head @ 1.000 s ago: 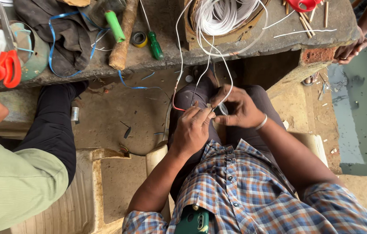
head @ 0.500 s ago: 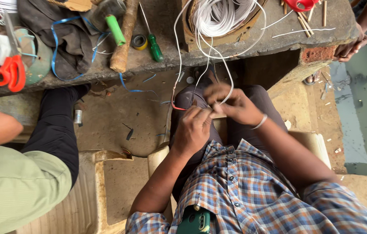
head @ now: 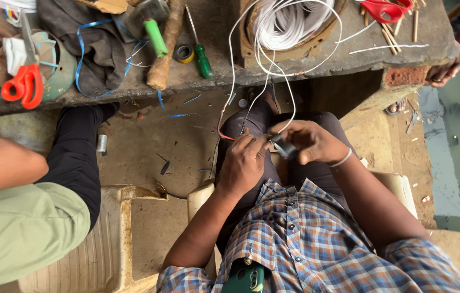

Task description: The person sits on a chair and strips insulation from the ends of white electrical wires using pliers, then twists the exposed wire ends together. They take an electrical tape roll and wrap tape around the joined wires to insulate the connection.

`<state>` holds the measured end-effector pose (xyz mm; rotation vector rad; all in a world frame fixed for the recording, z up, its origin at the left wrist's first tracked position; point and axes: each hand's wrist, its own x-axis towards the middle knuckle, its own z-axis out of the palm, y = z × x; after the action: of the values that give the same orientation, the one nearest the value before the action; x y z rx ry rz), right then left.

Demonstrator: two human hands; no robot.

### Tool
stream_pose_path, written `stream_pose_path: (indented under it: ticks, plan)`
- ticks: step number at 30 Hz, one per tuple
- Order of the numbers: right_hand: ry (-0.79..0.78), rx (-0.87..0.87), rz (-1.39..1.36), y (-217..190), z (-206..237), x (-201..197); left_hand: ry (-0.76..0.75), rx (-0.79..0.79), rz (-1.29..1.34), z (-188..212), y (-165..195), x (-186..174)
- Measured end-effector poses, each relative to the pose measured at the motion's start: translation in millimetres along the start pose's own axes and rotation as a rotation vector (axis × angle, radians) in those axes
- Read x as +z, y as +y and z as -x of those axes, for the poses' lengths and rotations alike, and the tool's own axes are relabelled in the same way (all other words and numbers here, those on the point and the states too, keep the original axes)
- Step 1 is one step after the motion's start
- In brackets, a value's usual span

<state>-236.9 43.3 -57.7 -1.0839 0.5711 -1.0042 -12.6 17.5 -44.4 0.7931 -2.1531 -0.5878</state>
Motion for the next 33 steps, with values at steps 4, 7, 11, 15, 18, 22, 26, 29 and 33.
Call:
stream_pose_path:
  ticks: [4, 7, 11, 15, 18, 22, 26, 29, 33]
  plan:
    - [0.416, -0.219, 0.309, 7.7, -12.2, 14.9, -0.066, 0.010, 0.066, 0.0, 7.1, 3.5]
    - [0.394, -0.235, 0.338, 8.7, -17.1, 11.6, -0.063, -0.004, 0.097, -0.5, 9.5, 0.5]
    - [0.078, -0.245, 0.554, 6.5, -3.2, -2.3, -0.009, -0.010, 0.074, -2.0, 6.4, -7.3]
    - [0.195, -0.275, 0.661, 13.0, 0.7, -7.1, -0.042, 0.010, 0.115, -0.7, 8.5, -3.2]
    - [0.197, -0.284, 0.760, 10.4, -3.9, -8.6, -0.054, 0.009, 0.101, 0.0, 7.5, -1.7]
    - [0.165, -0.177, 0.445, 0.9, -2.4, -2.0, -0.027, -0.016, 0.100, -0.6, 3.5, -4.3]
    - [0.332, -0.104, 0.232, 3.8, -3.3, 8.7, -0.030, 0.042, 0.080, 0.0, 7.8, 2.7]
    - [0.440, -0.251, 0.302, 9.0, -7.4, 9.3, -0.030, 0.051, 0.107, 0.9, 9.1, 6.9]
    - [0.177, -0.297, 0.423, 10.7, -6.7, 10.1, -0.064, -0.027, 0.060, 1.9, 5.9, 5.4]
